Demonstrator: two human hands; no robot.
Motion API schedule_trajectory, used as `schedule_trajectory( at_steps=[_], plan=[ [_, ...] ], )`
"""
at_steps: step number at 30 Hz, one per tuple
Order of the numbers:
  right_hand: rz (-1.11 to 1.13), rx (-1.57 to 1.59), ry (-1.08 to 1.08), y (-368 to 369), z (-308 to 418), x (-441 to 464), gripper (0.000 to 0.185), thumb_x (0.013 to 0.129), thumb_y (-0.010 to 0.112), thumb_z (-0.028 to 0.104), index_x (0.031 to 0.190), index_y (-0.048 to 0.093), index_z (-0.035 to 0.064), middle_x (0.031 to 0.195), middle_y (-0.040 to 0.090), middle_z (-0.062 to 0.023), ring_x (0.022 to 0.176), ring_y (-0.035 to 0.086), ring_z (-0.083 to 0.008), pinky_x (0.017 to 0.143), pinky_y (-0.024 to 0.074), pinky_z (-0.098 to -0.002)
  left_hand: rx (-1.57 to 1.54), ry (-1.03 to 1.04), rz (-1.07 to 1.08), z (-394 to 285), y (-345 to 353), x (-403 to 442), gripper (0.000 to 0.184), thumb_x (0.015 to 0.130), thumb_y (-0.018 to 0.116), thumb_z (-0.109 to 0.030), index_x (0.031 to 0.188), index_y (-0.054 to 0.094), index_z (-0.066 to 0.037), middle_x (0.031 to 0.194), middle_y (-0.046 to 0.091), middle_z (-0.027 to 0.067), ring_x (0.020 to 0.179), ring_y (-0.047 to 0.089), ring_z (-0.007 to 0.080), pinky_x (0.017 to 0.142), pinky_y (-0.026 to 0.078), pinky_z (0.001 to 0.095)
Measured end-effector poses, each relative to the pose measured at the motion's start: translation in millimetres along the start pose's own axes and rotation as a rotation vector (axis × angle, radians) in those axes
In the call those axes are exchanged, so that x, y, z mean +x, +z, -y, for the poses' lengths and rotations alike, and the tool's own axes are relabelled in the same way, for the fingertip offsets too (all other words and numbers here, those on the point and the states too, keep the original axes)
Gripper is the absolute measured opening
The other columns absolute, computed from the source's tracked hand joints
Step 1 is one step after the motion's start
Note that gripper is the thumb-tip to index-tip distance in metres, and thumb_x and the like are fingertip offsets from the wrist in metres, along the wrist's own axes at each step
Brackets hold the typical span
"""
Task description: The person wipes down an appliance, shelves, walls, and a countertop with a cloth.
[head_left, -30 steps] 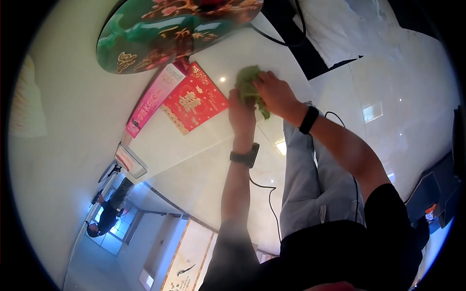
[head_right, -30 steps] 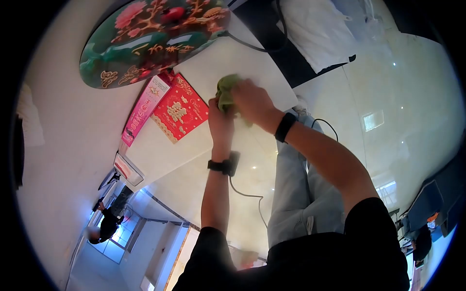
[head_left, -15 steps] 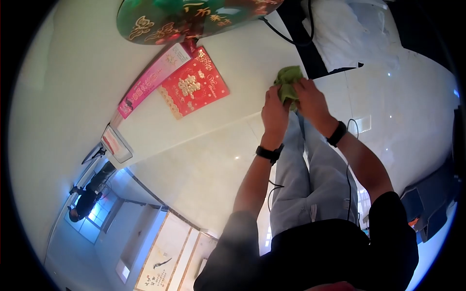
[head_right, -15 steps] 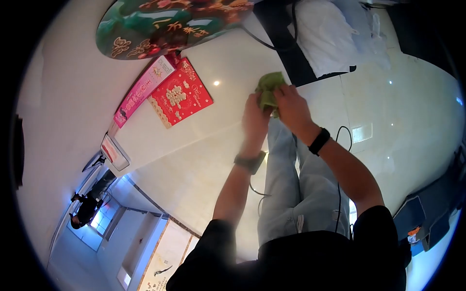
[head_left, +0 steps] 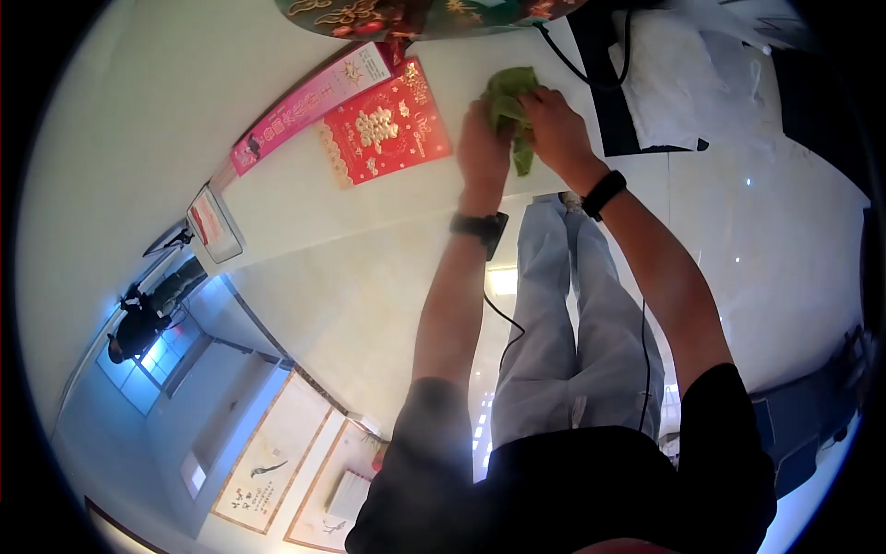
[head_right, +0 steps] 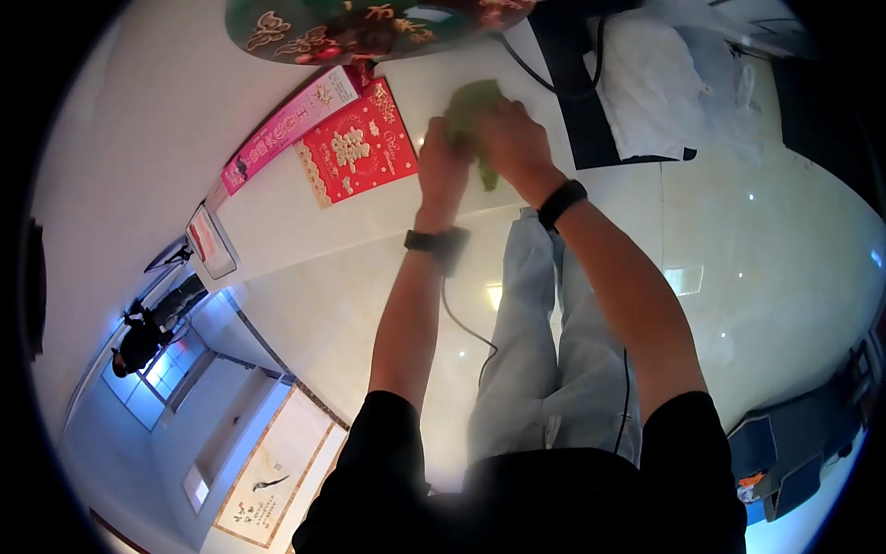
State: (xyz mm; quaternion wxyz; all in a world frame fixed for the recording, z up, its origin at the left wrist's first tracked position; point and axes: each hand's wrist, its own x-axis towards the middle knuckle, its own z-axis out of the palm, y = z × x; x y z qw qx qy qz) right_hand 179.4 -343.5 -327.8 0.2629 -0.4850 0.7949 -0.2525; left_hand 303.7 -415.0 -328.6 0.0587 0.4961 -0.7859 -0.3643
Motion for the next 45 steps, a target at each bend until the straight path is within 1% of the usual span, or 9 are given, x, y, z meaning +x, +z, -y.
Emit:
schedule_trajectory(
  at_steps=[4, 10, 20, 26, 29, 32, 35, 38, 45],
  plan=[
    [-0.05, -0.044, 0.016, -7.1, -16.5, -39.0, 0.044, 0.073, 0.07, 0.005, 0.114, 0.056, 0.0108, 0.113, 0.056, -0.008, 0.105, 0.056, -0.0305, 0.079, 0.0554, -0.0407, 0.033, 0.001, 0.073, -17.6, 16.8, -26.1, 0.042, 0.081, 0.071, -0.02, 0.114, 0.049, -0.007, 0.104, 0.06, 0.0178, 0.096, 0.059, 0.041, 0.076, 0.05, 0.0487],
    [0.145, -0.036, 0.169, -14.3, -16.1, -84.7, 0.052, 0.069, 0.074, 0.004, 0.117, 0.054, 0.0059, 0.114, 0.056, -0.0104, 0.11, 0.054, -0.0311, 0.085, 0.0523, -0.0401, 0.004, -0.04, 0.179, -26.5, 21.1, -72.7, 0.043, 0.081, 0.072, -0.016, 0.116, 0.047, -0.009, 0.106, 0.059, 0.0168, 0.092, 0.062, 0.0404, 0.073, 0.052, 0.0484],
    [0.119, -0.025, 0.102, 28.4, 17.9, -92.6, 0.046, 0.067, 0.076, 0.003, 0.108, 0.054, 0.0061, 0.109, 0.055, -0.0102, 0.106, 0.055, -0.0321, 0.08, 0.0538, -0.0427, -0.084, -0.107, 0.177, 15.1, -10.4, -89.7, 0.041, 0.08, 0.075, -0.015, 0.113, 0.053, -0.005, 0.104, 0.063, 0.0171, 0.098, 0.06, 0.0389, 0.079, 0.05, 0.045],
    [0.176, -0.032, 0.104, 73.4, 79.2, -81.1, 0.045, 0.067, 0.075, 0.003, 0.106, 0.054, 0.0057, 0.107, 0.055, -0.0114, 0.104, 0.055, -0.0332, 0.081, 0.0529, -0.0432, -0.161, -0.24, 0.257, 85.2, -50.2, -95.8, 0.046, 0.081, 0.075, -0.018, 0.117, 0.049, -0.009, 0.111, 0.061, 0.0158, 0.098, 0.061, 0.0393, 0.075, 0.052, 0.0473],
    [0.152, -0.033, 0.052, 110.2, 113.5, -70.8, 0.039, 0.069, 0.072, 0.003, 0.103, 0.054, 0.0063, 0.105, 0.055, -0.0108, 0.101, 0.055, -0.0327, 0.077, 0.054, -0.0442, -0.121, -0.124, 0.155, 129.8, -80.8, -98.0, 0.043, 0.083, 0.073, -0.018, 0.118, 0.052, -0.002, 0.095, 0.064, 0.0163, 0.066, 0.065, 0.0228, 0.061, 0.052, 0.0369],
    [0.165, -0.029, 0.035, 147.5, 160.2, -58.9, 0.037, 0.07, 0.071, 0.003, 0.103, 0.054, 0.0058, 0.106, 0.054, -0.0112, 0.101, 0.055, -0.0333, 0.077, 0.0539, -0.0445, -0.131, -0.156, 0.194, 174.9, -125.9, -93.8, 0.045, 0.083, 0.073, -0.018, 0.119, 0.052, -0.002, 0.096, 0.063, 0.0169, 0.073, 0.065, 0.0265, 0.065, 0.052, 0.0385],
    [0.17, -0.013, 0.021, 190.8, 220.2, -41.6, 0.035, 0.072, 0.07, 0.005, 0.103, 0.054, 0.0055, 0.107, 0.054, -0.0117, 0.101, 0.055, -0.0337, 0.078, 0.0539, -0.0444, -0.163, -0.211, 0.276, 226.6, -183.0, -88.4, 0.044, 0.081, 0.075, -0.019, 0.116, 0.051, -0.007, 0.111, 0.06, 0.017, 0.1, 0.06, 0.0401, 0.078, 0.051, 0.0472],
    [0.188, -0.003, 0.003, 258.7, 279.4, -34.3, 0.032, 0.075, 0.069, 0.012, 0.103, 0.054, 0.0062, 0.107, 0.054, -0.012, 0.102, 0.055, -0.0339, 0.078, 0.0537, -0.0442, -0.125, -0.08, 0.166, 294.8, -243.9, -90.9, 0.044, 0.081, 0.074, -0.018, 0.117, 0.052, -0.007, 0.112, 0.061, 0.0169, 0.101, 0.06, 0.0395, 0.079, 0.05, 0.0469],
    [0.289, 0.123, -0.045, 388.1, 432.8, 11.4, 0.028, 0.08, 0.065, 0.018, 0.104, 0.057, 0.0071, 0.107, 0.054, -0.0132, 0.104, 0.054, -0.0343, 0.079, 0.0526, -0.045, -0.059, -0.356, 0.197, 442.2, -384.6, -86.2, 0.04, 0.084, 0.068, -0.018, 0.12, 0.052, -0.009, 0.109, 0.064, 0.0157, 0.1, 0.061, 0.0373, 0.078, 0.05, 0.0455]
  ],
)
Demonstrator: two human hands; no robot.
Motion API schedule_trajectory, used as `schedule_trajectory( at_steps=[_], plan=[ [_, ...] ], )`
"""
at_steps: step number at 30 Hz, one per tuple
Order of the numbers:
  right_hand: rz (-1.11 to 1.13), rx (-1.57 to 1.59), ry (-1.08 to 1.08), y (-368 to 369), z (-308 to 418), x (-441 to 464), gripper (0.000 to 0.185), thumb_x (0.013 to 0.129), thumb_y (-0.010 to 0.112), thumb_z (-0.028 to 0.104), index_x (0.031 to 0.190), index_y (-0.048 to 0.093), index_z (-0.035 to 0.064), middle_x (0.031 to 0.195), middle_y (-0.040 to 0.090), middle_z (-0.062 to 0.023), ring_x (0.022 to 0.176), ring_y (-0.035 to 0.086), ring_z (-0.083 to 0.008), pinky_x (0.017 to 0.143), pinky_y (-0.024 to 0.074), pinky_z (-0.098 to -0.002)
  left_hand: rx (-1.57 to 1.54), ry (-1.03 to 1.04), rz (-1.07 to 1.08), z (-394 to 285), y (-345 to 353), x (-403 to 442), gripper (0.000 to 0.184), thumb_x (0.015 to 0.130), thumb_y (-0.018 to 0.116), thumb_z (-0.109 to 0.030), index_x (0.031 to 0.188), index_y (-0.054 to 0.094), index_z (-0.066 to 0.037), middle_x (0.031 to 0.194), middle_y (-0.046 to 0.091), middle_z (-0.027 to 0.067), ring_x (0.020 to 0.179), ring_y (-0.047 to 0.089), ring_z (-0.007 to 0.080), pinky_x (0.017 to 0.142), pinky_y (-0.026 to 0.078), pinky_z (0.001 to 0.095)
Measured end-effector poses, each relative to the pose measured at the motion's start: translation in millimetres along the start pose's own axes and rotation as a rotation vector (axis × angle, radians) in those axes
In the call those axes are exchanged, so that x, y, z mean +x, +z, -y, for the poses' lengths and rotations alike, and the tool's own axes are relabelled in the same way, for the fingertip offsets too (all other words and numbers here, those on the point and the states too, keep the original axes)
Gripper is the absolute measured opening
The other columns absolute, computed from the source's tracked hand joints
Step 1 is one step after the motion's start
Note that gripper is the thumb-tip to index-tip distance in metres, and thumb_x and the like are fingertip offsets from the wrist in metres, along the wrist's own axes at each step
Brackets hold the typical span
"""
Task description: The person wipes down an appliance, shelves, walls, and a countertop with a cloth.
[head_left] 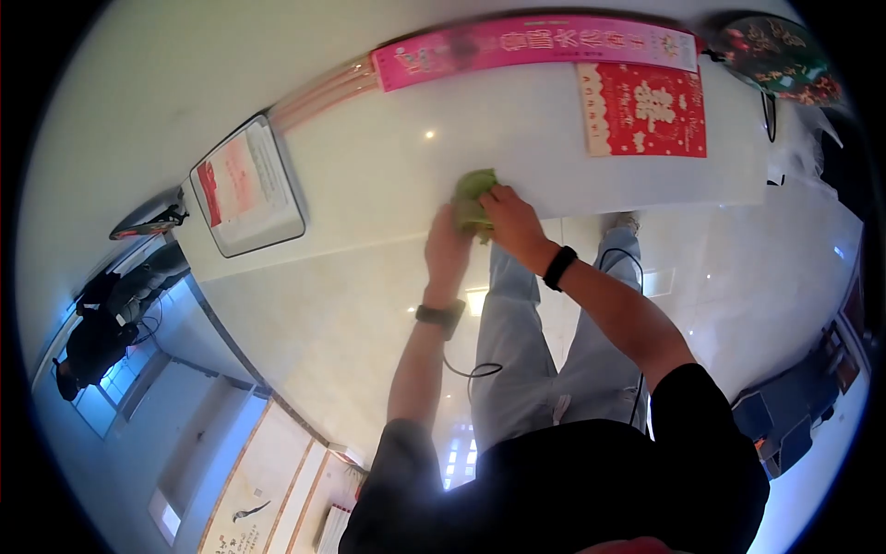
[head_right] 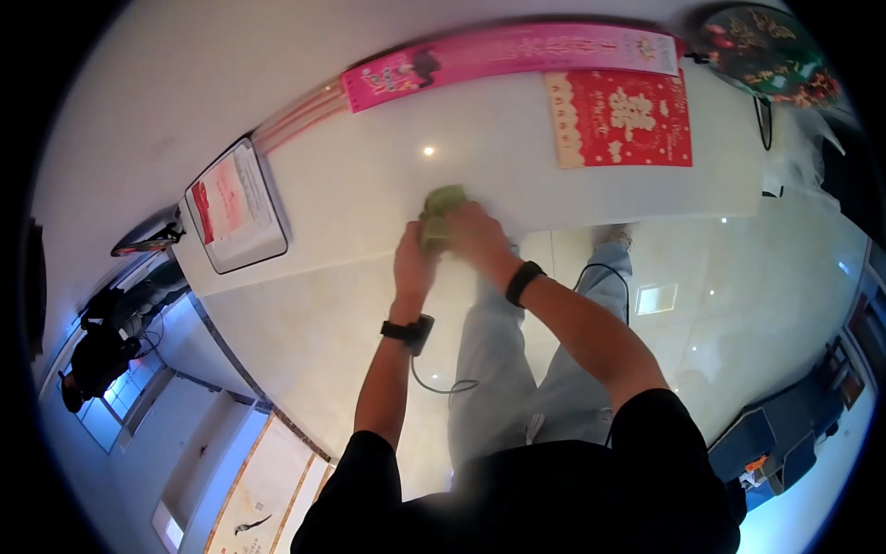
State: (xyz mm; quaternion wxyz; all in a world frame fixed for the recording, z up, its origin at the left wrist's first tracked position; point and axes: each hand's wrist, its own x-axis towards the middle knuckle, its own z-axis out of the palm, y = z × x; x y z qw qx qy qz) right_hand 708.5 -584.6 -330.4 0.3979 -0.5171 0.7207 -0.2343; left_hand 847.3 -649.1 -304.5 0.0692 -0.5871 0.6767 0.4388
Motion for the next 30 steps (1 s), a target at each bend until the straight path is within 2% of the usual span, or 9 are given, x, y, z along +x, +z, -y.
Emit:
schedule_trajectory(
  at_steps=[1, 3, 6, 10, 11, 16, 19, 23, 30],
  plan=[
    [0.048, 0.006, 0.02, 8.5, 16.0, 15.2, 0.028, 0.08, 0.065, 0.018, 0.104, 0.057, 0.0069, 0.108, 0.054, -0.0132, 0.104, 0.054, -0.0344, 0.079, 0.0525, -0.0452, -0.014, 0.054, -0.068, 16.5, -13.9, 8.9, 0.038, 0.083, 0.068, -0.016, 0.118, 0.054, -0.008, 0.103, 0.065, 0.0149, 0.091, 0.063, 0.0329, 0.074, 0.05, 0.0425],
    [-0.038, 0.006, -0.042, 22.9, 36.4, 39.0, 0.027, 0.08, 0.065, 0.017, 0.104, 0.058, 0.0069, 0.107, 0.055, -0.0132, 0.104, 0.054, -0.0345, 0.08, 0.0525, -0.0451, -0.039, 0.161, -0.195, 47.3, -31.1, 26.1, 0.035, 0.082, 0.069, -0.011, 0.114, 0.057, -0.005, 0.092, 0.068, 0.0135, 0.072, 0.066, 0.0241, 0.065, 0.052, 0.0364],
    [-0.084, -0.037, -0.013, 29.5, 44.6, 70.2, 0.027, 0.079, 0.065, 0.016, 0.104, 0.058, 0.0067, 0.107, 0.055, -0.0136, 0.105, 0.054, -0.0347, 0.081, 0.0525, -0.0455, -0.051, 0.104, -0.179, 37.8, -56.2, 55.6, 0.036, 0.082, 0.069, -0.009, 0.115, 0.057, -0.006, 0.094, 0.069, 0.0126, 0.073, 0.066, 0.0213, 0.065, 0.052, 0.0347],
    [-0.166, -0.072, 0.048, 3.1, 39.3, 87.8, 0.044, 0.072, 0.071, 0.01, 0.111, 0.052, 0.0053, 0.109, 0.054, -0.016, 0.105, 0.053, -0.0372, 0.083, 0.052, -0.0455, -0.064, 0.287, -0.185, 13.6, -52.8, 94.0, 0.043, 0.082, 0.068, -0.018, 0.122, 0.055, -0.009, 0.111, 0.063, 0.0156, 0.101, 0.061, 0.0352, 0.08, 0.05, 0.0449],
    [-0.227, -0.08, 0.051, -3.1, 32.8, 86.6, 0.048, 0.071, 0.072, 0.012, 0.114, 0.052, 0.0041, 0.111, 0.054, -0.0172, 0.105, 0.053, -0.0385, 0.086, 0.0503, -0.0459, -0.057, 0.307, -0.194, 3.9, -46.6, 99.6, 0.045, 0.081, 0.069, -0.019, 0.122, 0.055, -0.01, 0.111, 0.063, 0.0158, 0.101, 0.061, 0.0356, 0.08, 0.05, 0.0452],
    [-0.309, -0.106, 0.142, -41.7, -1.4, 60.4, 0.049, 0.075, 0.071, 0.015, 0.118, 0.051, 0.0061, 0.112, 0.054, -0.0174, 0.107, 0.052, -0.0387, 0.088, 0.0494, -0.0464, -0.024, 0.401, -0.197, -47.5, 2.6, 92.8, 0.049, 0.079, 0.071, -0.019, 0.125, 0.054, -0.012, 0.111, 0.059, 0.0144, 0.096, 0.061, 0.0378, 0.078, 0.051, 0.0463],
    [-0.322, -0.136, 0.224, -44.6, -18.1, 29.6, 0.056, 0.075, 0.071, 0.016, 0.124, 0.046, 0.0062, 0.116, 0.052, -0.0175, 0.11, 0.051, -0.0386, 0.089, 0.0495, -0.0466, -0.106, 0.36, -0.077, -63.8, 18.9, 69.4, 0.049, 0.079, 0.069, -0.015, 0.126, 0.055, -0.013, 0.112, 0.059, 0.0144, 0.1, 0.06, 0.0365, 0.083, 0.051, 0.0453],
    [-0.262, -0.175, 0.367, -23.8, -18.8, -6.8, 0.065, 0.073, 0.073, 0.016, 0.127, 0.04, 0.003, 0.12, 0.048, -0.0181, 0.112, 0.048, -0.0397, 0.089, 0.0497, -0.0468, -0.067, 0.33, 0.11, -59.4, 16.2, 41.6, 0.05, 0.078, 0.07, -0.01, 0.126, 0.055, -0.011, 0.113, 0.058, 0.0132, 0.103, 0.059, 0.0352, 0.083, 0.051, 0.0445],
    [-0.193, -0.169, 0.209, 12.3, 18.5, -11.7, 0.061, 0.071, 0.075, 0.012, 0.121, 0.041, 0.0024, 0.117, 0.047, -0.0189, 0.112, 0.047, -0.0394, 0.082, 0.0536, -0.0467, -0.045, 0.343, 0.055, -1.7, -7.1, 21.6, 0.048, 0.08, 0.069, -0.016, 0.126, 0.054, -0.013, 0.112, 0.058, 0.0118, 0.099, 0.06, 0.0342, 0.079, 0.051, 0.0434]
  ],
)
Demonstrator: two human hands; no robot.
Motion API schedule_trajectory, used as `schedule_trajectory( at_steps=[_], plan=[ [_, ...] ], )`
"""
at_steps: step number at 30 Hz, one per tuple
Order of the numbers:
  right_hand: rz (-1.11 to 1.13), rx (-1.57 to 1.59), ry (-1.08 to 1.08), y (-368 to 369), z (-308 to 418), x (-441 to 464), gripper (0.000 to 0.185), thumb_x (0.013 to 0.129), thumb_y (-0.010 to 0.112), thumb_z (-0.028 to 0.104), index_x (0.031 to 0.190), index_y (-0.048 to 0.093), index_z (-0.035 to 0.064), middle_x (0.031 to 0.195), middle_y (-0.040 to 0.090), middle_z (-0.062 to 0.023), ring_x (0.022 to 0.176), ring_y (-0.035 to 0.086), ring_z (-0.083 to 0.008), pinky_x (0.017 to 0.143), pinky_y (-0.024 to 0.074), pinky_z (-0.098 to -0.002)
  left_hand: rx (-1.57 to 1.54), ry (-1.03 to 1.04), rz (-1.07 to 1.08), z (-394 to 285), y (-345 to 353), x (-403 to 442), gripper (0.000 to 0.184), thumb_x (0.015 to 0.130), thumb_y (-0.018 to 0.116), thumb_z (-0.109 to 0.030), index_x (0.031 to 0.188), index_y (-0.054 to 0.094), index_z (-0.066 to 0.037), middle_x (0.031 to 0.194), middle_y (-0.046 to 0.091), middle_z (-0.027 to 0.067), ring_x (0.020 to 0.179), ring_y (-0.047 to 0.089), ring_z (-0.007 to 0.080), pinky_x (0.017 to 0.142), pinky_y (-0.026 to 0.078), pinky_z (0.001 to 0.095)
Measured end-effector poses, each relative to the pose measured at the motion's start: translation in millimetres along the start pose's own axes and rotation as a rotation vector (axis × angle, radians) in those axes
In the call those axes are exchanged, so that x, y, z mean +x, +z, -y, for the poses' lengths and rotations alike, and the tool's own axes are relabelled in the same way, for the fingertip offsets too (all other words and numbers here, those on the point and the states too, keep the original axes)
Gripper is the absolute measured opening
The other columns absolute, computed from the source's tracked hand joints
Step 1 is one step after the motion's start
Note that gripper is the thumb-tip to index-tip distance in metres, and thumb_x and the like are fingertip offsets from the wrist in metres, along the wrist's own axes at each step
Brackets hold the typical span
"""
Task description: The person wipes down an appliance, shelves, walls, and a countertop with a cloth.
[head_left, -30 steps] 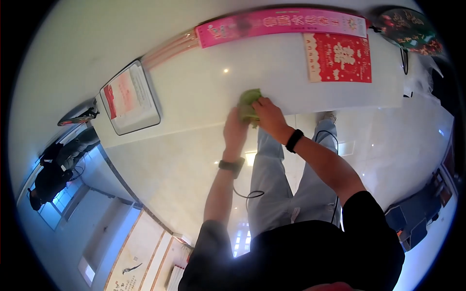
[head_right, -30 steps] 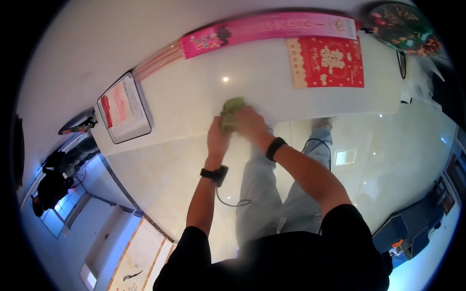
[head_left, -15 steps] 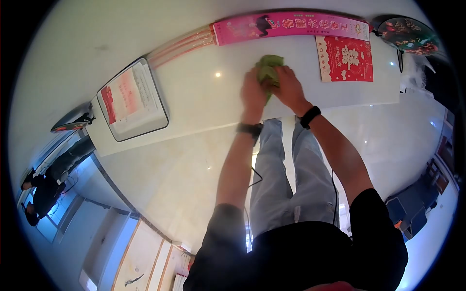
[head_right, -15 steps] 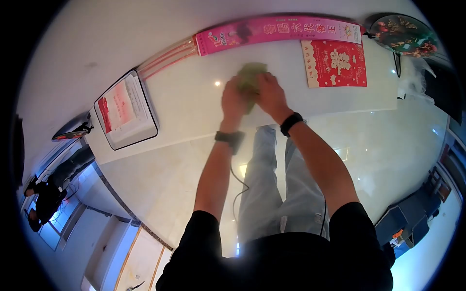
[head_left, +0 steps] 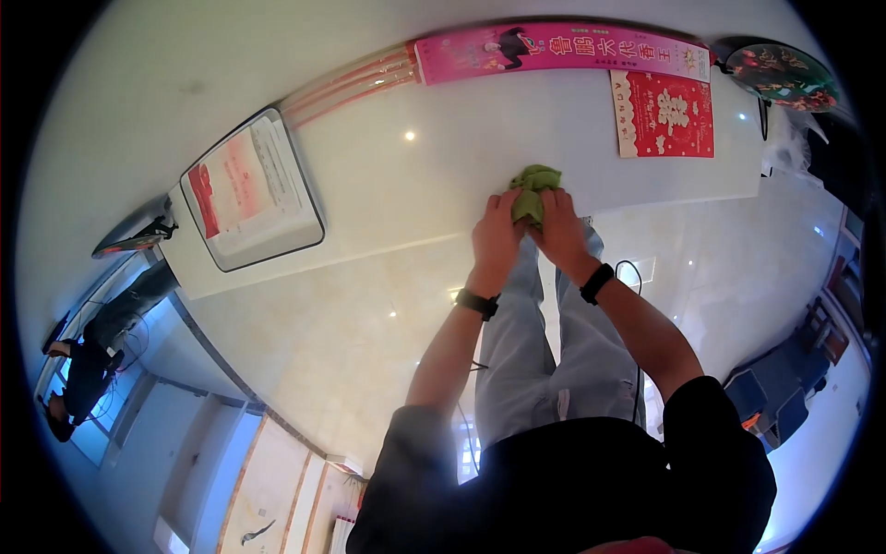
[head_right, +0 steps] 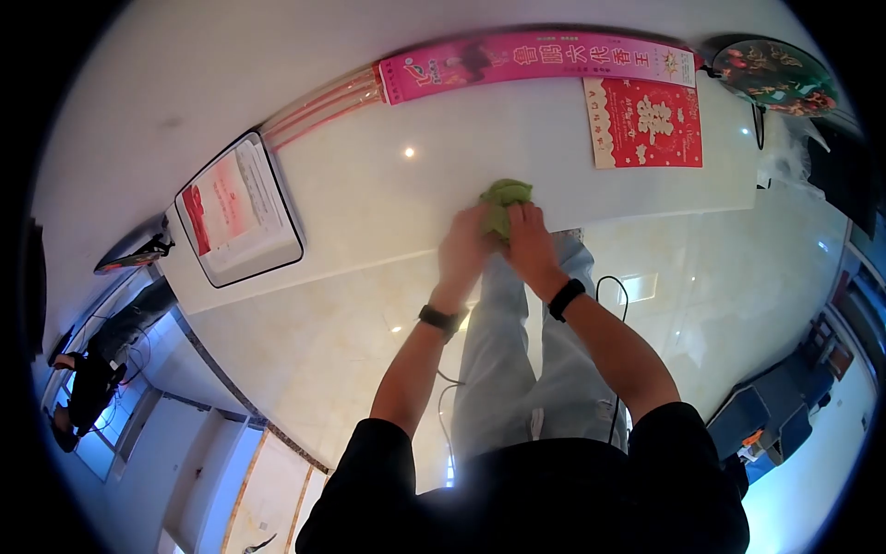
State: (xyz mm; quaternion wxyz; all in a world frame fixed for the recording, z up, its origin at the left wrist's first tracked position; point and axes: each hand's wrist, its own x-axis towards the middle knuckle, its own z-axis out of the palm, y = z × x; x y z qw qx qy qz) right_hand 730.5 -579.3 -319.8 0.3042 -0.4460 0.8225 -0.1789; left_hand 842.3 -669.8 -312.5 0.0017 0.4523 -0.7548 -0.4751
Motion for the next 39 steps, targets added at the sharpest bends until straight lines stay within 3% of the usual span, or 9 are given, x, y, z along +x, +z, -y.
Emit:
schedule_trajectory(
  at_steps=[2, 11, 16, 19, 23, 26, 29, 35, 39],
  plan=[
    [0.03, 0.053, -0.035, 4.3, 8.3, 12.0, 0.061, 0.071, 0.074, 0.011, 0.12, 0.041, 0.0017, 0.117, 0.046, -0.0197, 0.111, 0.047, -0.0404, 0.085, 0.0513, -0.0468, 0.038, 0.008, -0.046, 9.2, -9.8, -0.6, 0.048, 0.081, 0.069, -0.013, 0.126, 0.053, -0.016, 0.111, 0.057, 0.0106, 0.093, 0.062, 0.0358, 0.074, 0.052, 0.0454],
    [-0.039, 0.096, -0.106, 0.4, 27.8, 108.0, 0.061, 0.07, 0.075, 0.011, 0.12, 0.04, 0.0009, 0.115, 0.045, -0.0204, 0.109, 0.047, -0.0415, 0.087, 0.0489, -0.0471, 0.093, 0.004, -0.191, 1.3, -52.4, 85.7, 0.046, 0.081, 0.067, -0.016, 0.125, 0.055, -0.011, 0.113, 0.061, 0.0134, 0.102, 0.061, 0.0346, 0.082, 0.051, 0.0422],
    [-0.123, 0.107, -0.078, -25.8, 4.6, 129.7, 0.057, 0.072, 0.073, 0.014, 0.12, 0.043, 0.0041, 0.114, 0.049, -0.0198, 0.109, 0.048, -0.0415, 0.088, 0.0473, -0.0481, 0.05, 0.159, -0.283, -12.9, -29.7, 122.6, 0.045, 0.081, 0.069, -0.017, 0.124, 0.056, -0.014, 0.114, 0.06, 0.0113, 0.101, 0.06, 0.0357, 0.081, 0.051, 0.0447],
    [-0.157, 0.075, -0.05, -44.8, -19.5, 123.8, 0.052, 0.076, 0.072, 0.018, 0.119, 0.046, 0.007, 0.116, 0.051, -0.0185, 0.11, 0.049, -0.0404, 0.088, 0.0479, -0.0482, 0.067, 0.092, -0.203, -38.7, -8.0, 128.1, 0.044, 0.081, 0.069, -0.016, 0.123, 0.055, -0.016, 0.109, 0.059, 0.0118, 0.097, 0.061, 0.0375, 0.076, 0.051, 0.0472],
    [-0.157, 0.07, 0.064, -59.2, -43.3, 101.2, 0.056, 0.074, 0.073, 0.016, 0.121, 0.044, 0.0057, 0.116, 0.05, -0.0187, 0.109, 0.049, -0.0406, 0.087, 0.0488, -0.0478, 0.025, 0.124, -0.145, -61.7, 16.7, 119.7, 0.046, 0.079, 0.07, -0.013, 0.122, 0.055, -0.017, 0.108, 0.058, 0.0121, 0.088, 0.063, 0.0385, 0.071, 0.053, 0.0479],
    [-0.132, 0.042, 0.097, -60.0, -51.5, 74.5, 0.059, 0.074, 0.072, 0.015, 0.123, 0.041, 0.0047, 0.116, 0.049, -0.0189, 0.108, 0.049, -0.0408, 0.085, 0.0501, -0.0478, 0.02, 0.052, 0.031, -62.0, 25.8, 105.7, 0.049, 0.078, 0.071, -0.017, 0.125, 0.056, -0.016, 0.115, 0.06, 0.0118, 0.104, 0.06, 0.0362, 0.085, 0.051, 0.044],
    [-0.106, 0.0, 0.093, -48.1, -45.6, 55.8, 0.06, 0.074, 0.072, 0.015, 0.122, 0.039, 0.0036, 0.116, 0.046, -0.0191, 0.108, 0.048, -0.0408, 0.083, 0.0516, -0.0481, -0.006, -0.003, 0.089, -58.1, 18.9, 85.1, 0.049, 0.078, 0.071, -0.017, 0.125, 0.057, -0.017, 0.114, 0.06, 0.0108, 0.103, 0.061, 0.0353, 0.083, 0.051, 0.0439],
    [-0.019, -0.008, 0.055, -2.6, 0.1, 35.9, 0.053, 0.077, 0.069, 0.018, 0.119, 0.041, 0.0039, 0.113, 0.047, -0.0178, 0.107, 0.049, -0.0395, 0.08, 0.0537, -0.0463, 0.03, -0.004, 0.019, -9.4, -17.0, 39.9, 0.052, 0.077, 0.071, -0.013, 0.126, 0.055, -0.016, 0.112, 0.059, 0.0094, 0.096, 0.062, 0.0345, 0.076, 0.052, 0.0437],
    [0.123, 0.307, 0.159, 23.0, 43.9, 40.5, 0.055, 0.072, 0.072, 0.012, 0.118, 0.044, 0.0041, 0.116, 0.047, -0.0183, 0.11, 0.048, -0.0394, 0.081, 0.0528, -0.0467, 0.036, -0.131, -0.032, 20.0, -56.7, 19.9, 0.048, 0.077, 0.067, -0.012, 0.124, 0.059, -0.014, 0.117, 0.063, 0.0102, 0.104, 0.062, 0.0306, 0.087, 0.051, 0.0395]
  ],
)
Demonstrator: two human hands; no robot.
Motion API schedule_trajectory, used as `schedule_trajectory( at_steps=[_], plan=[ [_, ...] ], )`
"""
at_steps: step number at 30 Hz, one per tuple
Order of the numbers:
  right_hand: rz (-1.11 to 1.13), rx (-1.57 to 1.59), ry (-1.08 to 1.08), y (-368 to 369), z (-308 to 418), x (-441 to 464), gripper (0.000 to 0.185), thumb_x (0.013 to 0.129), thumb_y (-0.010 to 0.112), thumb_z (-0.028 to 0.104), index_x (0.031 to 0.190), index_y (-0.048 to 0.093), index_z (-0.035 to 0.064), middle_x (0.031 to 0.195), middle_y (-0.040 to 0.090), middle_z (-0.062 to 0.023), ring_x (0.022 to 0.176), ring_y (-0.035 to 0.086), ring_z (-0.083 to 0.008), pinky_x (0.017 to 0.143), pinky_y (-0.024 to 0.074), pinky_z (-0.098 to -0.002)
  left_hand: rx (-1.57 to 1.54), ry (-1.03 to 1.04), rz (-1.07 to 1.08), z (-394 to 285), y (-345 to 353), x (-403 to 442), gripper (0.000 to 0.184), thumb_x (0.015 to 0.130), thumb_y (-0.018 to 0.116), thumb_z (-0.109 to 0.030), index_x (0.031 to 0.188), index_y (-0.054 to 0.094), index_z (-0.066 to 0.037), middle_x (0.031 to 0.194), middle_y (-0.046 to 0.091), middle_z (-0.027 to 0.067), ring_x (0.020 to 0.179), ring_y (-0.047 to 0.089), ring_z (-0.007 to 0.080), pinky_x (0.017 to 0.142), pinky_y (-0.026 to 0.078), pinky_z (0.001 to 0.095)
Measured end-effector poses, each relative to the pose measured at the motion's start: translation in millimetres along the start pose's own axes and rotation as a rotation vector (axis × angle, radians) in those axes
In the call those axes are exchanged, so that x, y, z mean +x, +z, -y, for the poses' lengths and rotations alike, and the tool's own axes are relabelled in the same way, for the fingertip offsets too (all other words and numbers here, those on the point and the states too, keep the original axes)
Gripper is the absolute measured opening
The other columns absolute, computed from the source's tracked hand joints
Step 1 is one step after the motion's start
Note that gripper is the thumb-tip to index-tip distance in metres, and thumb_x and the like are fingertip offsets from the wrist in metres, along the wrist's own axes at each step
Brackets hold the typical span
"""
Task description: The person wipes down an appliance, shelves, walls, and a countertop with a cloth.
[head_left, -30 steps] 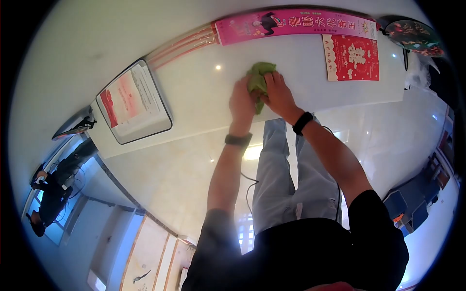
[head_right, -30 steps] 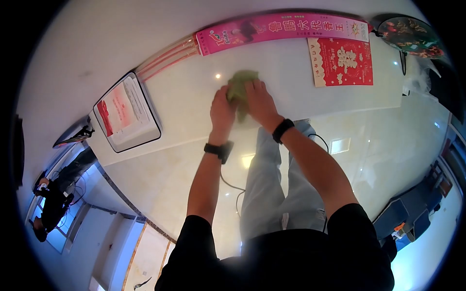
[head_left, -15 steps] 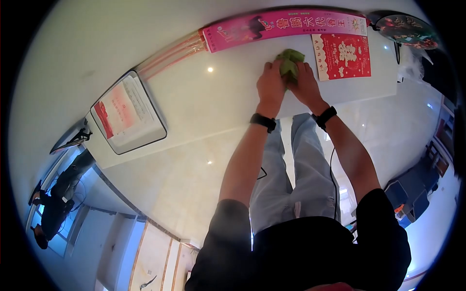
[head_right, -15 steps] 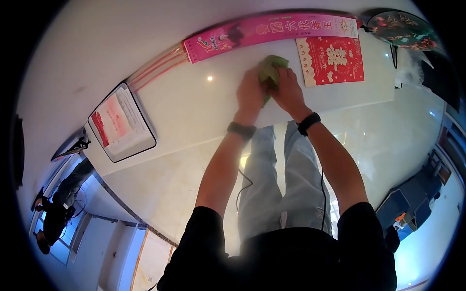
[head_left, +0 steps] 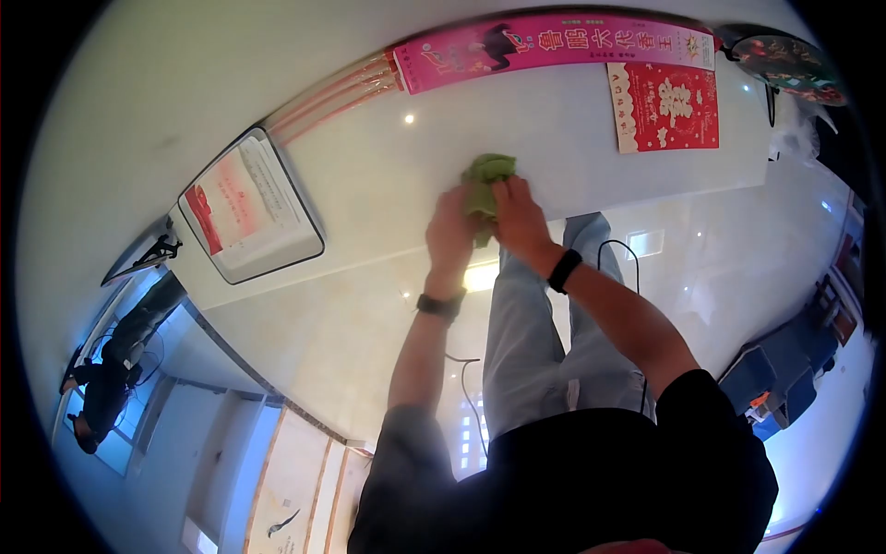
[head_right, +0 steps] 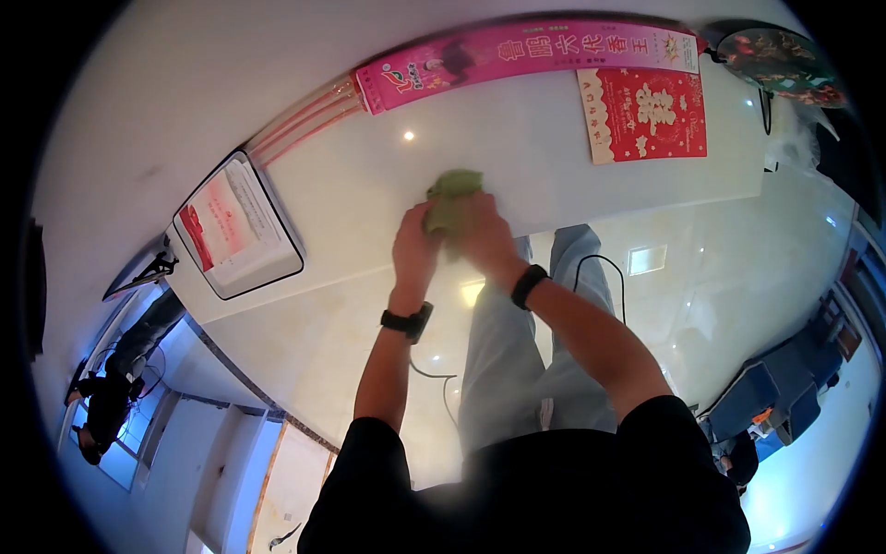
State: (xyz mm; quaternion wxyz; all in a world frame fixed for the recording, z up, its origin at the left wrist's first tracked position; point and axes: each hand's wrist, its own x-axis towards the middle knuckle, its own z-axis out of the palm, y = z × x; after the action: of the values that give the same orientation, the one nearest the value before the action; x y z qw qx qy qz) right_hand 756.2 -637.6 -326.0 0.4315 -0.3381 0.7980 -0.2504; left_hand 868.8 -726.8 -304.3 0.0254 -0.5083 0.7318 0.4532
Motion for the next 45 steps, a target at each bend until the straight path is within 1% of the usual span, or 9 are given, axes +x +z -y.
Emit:
schedule_trajectory(
  at_steps=[5, 8, 13, 17, 19, 21, 28, 34, 45],
  plan=[
    [0.022, -0.142, -0.096, 6.4, 20.2, 8.2, 0.037, 0.078, 0.067, 0.016, 0.109, 0.051, 0.0057, 0.111, 0.049, -0.0164, 0.108, 0.05, -0.0371, 0.08, 0.0528, -0.0468, -0.013, -0.058, -0.003, 1.2, -16.0, 4.5, 0.043, 0.079, 0.066, -0.013, 0.121, 0.06, -0.011, 0.116, 0.064, 0.0107, 0.103, 0.062, 0.0304, 0.085, 0.051, 0.0377],
    [0.061, -0.177, -0.14, -16.7, 15.7, 7.4, 0.057, 0.07, 0.076, 0.011, 0.117, 0.043, 0.0048, 0.117, 0.046, -0.0182, 0.113, 0.048, -0.0389, 0.08, 0.0541, -0.0456, 0.011, 0.042, -0.039, -8.4, -3.1, 6.1, 0.048, 0.074, 0.072, -0.014, 0.119, 0.059, -0.013, 0.11, 0.061, 0.0099, 0.098, 0.062, 0.0326, 0.079, 0.051, 0.0409],
    [-0.057, -0.205, -0.082, -53.8, -31.3, -5.9, 0.062, 0.071, 0.074, 0.01, 0.123, 0.04, 0.0045, 0.124, 0.045, -0.0205, 0.113, 0.049, -0.0423, 0.089, 0.0505, -0.0474, 0.142, 0.036, 0.041, -29.5, 60.1, 11.8, 0.047, 0.081, 0.065, -0.016, 0.126, 0.053, -0.015, 0.115, 0.059, 0.011, 0.099, 0.062, 0.0348, 0.08, 0.052, 0.045],
    [0.035, -0.221, -0.015, -101.2, -64.3, -40.2, 0.062, 0.072, 0.075, 0.017, 0.123, 0.042, 0.0043, 0.111, 0.055, -0.0222, 0.103, 0.054, -0.0435, 0.086, 0.0489, -0.0516, 0.096, 0.342, 0.035, -45.9, 107.8, -4.8, 0.04, 0.086, 0.059, -0.017, 0.126, 0.054, -0.015, 0.106, 0.063, 0.0142, 0.094, 0.063, 0.0362, 0.079, 0.052, 0.0478],
    [-0.038, -0.213, -0.012, -135.9, -47.7, -64.9, 0.061, 0.073, 0.076, 0.019, 0.122, 0.044, 0.0036, 0.106, 0.058, -0.0233, 0.102, 0.055, -0.044, 0.086, 0.0483, -0.051, 0.091, 0.2, 0.369, -101.5, 78.5, -7.3, 0.047, 0.082, 0.066, -0.027, 0.126, 0.057, -0.014, 0.113, 0.063, 0.0136, 0.107, 0.06, 0.0341, 0.089, 0.049, 0.0439],
    [-0.092, -0.137, -0.091, -187.4, -0.4, -87.1, 0.057, 0.074, 0.075, 0.019, 0.121, 0.046, 0.0036, 0.109, 0.057, -0.0231, 0.102, 0.055, -0.0434, 0.086, 0.048, -0.0507, 0.076, 0.265, 0.404, -163.1, 26.0, -22.9, 0.046, 0.082, 0.067, -0.027, 0.125, 0.058, -0.015, 0.113, 0.063, 0.0114, 0.105, 0.06, 0.0328, 0.088, 0.049, 0.0443],
    [-0.438, 0.0, -0.251, -320.2, 168.7, -128.8, 0.053, 0.078, 0.072, 0.009, 0.123, 0.046, 0.0009, 0.111, 0.054, -0.0231, 0.105, 0.053, -0.0434, 0.086, 0.0467, -0.0476, -0.015, 0.64, 0.081, -337.4, -126.7, -59.4, 0.054, 0.079, 0.068, -0.012, 0.131, 0.055, -0.017, 0.116, 0.058, 0.0132, 0.1, 0.061, 0.0338, 0.079, 0.053, 0.0429],
    [-0.79, -0.098, -0.76, -433.8, 308.9, -135.8, 0.06, 0.073, 0.072, -0.002, 0.129, 0.05, 0.0032, 0.118, 0.052, -0.0214, 0.108, 0.052, -0.0411, 0.091, 0.046, -0.0443, -0.161, 1.001, -0.373, -469.0, -236.7, -90.2, 0.071, 0.072, 0.072, 0.0, 0.137, 0.051, -0.018, 0.117, 0.056, 0.0116, 0.086, 0.064, 0.0321, 0.072, 0.054, 0.0402],
    [-0.738, -0.035, -1.067, -452.1, 386.5, -77.3, 0.06, 0.065, 0.072, -0.005, 0.123, 0.057, 0.0054, 0.117, 0.053, -0.0173, 0.111, 0.052, -0.0387, 0.093, 0.0469, -0.0424, -0.042, 0.95, -0.928, -488.5, -287.9, -59.2, 0.064, 0.072, 0.066, 0.01, 0.131, 0.058, -0.015, 0.117, 0.057, 0.0132, 0.094, 0.063, 0.0332, 0.075, 0.054, 0.0381]
  ],
)
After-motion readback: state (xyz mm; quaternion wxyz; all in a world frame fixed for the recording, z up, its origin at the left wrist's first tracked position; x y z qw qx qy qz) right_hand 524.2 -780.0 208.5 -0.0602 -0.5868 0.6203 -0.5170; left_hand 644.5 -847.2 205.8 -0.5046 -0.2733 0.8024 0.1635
